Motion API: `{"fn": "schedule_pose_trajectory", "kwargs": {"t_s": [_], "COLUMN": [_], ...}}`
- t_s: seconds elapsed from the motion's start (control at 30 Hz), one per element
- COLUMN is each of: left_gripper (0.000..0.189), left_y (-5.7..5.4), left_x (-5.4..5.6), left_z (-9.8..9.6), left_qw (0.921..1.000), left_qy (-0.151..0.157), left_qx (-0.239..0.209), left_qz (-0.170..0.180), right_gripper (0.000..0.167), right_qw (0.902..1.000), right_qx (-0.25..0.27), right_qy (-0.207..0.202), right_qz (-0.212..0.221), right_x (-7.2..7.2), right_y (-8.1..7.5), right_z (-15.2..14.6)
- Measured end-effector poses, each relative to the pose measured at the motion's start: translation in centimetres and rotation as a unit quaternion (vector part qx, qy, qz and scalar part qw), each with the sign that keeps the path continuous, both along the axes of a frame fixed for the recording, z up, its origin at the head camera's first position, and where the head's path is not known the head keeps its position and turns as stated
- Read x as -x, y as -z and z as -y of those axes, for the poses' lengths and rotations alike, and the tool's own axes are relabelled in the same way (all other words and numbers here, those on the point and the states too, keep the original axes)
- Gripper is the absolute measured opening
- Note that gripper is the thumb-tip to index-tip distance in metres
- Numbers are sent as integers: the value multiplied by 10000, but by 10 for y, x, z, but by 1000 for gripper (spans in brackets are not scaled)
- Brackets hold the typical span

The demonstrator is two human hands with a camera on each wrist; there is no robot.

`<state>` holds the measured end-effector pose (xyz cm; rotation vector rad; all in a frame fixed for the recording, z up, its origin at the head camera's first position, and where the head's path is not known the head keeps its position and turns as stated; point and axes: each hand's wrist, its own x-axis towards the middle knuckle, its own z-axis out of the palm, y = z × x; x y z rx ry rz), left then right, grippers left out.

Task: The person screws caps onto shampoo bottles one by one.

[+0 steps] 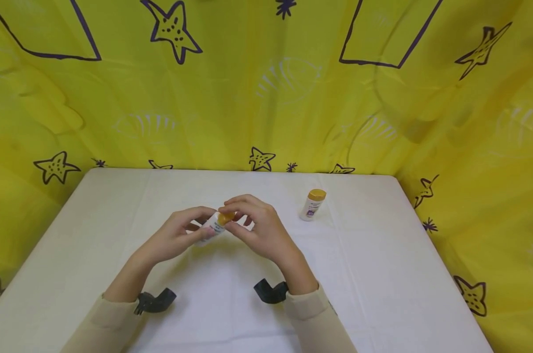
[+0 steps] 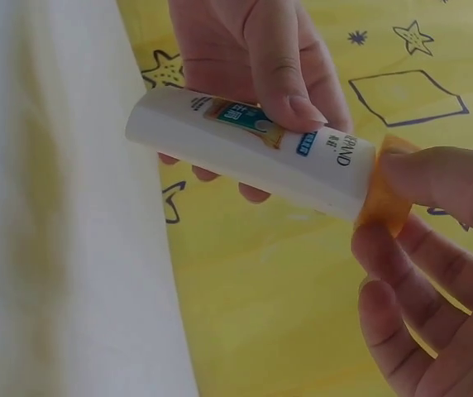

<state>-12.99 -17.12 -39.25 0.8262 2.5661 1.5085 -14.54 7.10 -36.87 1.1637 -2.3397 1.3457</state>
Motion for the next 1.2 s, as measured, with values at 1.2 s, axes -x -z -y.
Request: {"fn": "schedule_pose_trajectory", "kwargs": {"t_s": [1.2], "left_gripper": [23], "left_y": [5], "left_x": [2], "left_z": [2], "left_qw": [9987], "left_qy": [390], "left_qx": [-269], "left_qz": [186], "right_gripper": [38], "right_qw": [9985], "right_qx": [85], "right_qy": [-384], "right_qz": [374], "right_x": [1], "right_y": [-1], "right_z": [-4]}}
